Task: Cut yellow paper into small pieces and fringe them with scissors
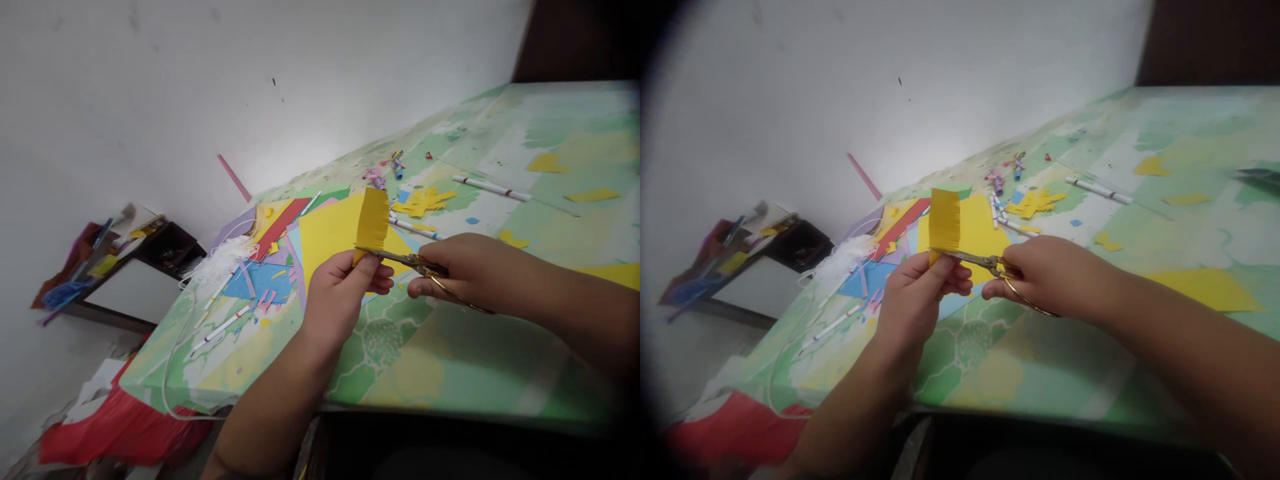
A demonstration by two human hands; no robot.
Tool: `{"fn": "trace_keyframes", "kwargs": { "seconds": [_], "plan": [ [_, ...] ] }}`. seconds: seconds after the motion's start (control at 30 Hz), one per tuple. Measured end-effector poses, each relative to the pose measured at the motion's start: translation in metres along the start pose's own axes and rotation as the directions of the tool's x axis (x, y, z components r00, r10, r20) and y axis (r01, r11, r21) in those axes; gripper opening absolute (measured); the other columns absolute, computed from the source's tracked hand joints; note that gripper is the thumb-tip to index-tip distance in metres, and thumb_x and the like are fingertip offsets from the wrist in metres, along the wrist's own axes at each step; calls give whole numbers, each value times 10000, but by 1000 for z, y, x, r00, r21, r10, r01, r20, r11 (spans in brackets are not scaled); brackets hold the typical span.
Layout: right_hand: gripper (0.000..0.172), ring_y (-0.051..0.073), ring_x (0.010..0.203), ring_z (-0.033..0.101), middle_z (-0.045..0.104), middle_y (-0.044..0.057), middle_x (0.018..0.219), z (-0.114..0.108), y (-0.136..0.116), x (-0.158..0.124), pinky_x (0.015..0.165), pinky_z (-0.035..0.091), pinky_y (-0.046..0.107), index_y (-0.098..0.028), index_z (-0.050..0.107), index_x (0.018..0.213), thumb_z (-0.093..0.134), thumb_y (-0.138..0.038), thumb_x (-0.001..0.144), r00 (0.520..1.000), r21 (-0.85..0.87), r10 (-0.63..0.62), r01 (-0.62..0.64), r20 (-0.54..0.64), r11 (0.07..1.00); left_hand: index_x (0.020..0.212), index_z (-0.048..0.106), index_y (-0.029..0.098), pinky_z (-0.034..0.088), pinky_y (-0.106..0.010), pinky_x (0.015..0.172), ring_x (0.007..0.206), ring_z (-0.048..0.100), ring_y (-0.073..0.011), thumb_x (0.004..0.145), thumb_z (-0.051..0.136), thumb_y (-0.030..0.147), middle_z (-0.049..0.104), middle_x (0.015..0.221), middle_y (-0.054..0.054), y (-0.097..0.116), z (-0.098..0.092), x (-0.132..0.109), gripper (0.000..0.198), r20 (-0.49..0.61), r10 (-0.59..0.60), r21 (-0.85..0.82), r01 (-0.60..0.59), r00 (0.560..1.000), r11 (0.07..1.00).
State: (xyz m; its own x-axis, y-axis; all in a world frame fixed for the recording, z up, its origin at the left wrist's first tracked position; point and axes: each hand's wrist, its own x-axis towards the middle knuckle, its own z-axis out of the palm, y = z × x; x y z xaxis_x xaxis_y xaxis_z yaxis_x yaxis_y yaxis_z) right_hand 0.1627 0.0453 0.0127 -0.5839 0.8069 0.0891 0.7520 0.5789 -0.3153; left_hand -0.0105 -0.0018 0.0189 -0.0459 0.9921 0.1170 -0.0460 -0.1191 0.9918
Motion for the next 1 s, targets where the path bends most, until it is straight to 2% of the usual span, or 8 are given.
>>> {"fn": "trace_keyframes", "kwargs": {
  "seconds": [0.2,0.47,0.73,1.0],
  "plan": [
    [478,120,446,371,459,4,480,0,0,0,432,225,243,-211,399,529,382,-647,723,1000,-8,0,0,-23,1000,726,633,153,524,-214,536,524,619,-95,755,586,313,675,635,-5,0,-1,0,169,29,-24,-31,25,999,999],
    [493,132,452,388,458,-1,473,0,4,2,431,245,249,-220,385,540,363,-684,703,999,4,30,-31,33,1000,749,621,147,495,-193,449,474,598,-92,752,578,335,659,611,-6,1,0,-2,193,57,-56,-10,56,997,998],
    [493,131,493,412,483,-12,527,5,8,-3,443,279,240,-217,411,606,389,-700,705,999,76,-45,43,25,996,732,621,160,491,-184,445,460,588,-79,769,547,328,644,586,17,2,0,-2,187,4,12,2,-12,1000,1000],
    [480,134,500,438,518,3,544,7,6,-2,453,289,239,-210,429,619,392,-681,708,997,82,-71,70,5,994,654,606,155,490,-184,480,480,583,-72,775,530,251,632,575,15,5,4,-7,171,25,52,98,-54,998,994]
  ]
}}
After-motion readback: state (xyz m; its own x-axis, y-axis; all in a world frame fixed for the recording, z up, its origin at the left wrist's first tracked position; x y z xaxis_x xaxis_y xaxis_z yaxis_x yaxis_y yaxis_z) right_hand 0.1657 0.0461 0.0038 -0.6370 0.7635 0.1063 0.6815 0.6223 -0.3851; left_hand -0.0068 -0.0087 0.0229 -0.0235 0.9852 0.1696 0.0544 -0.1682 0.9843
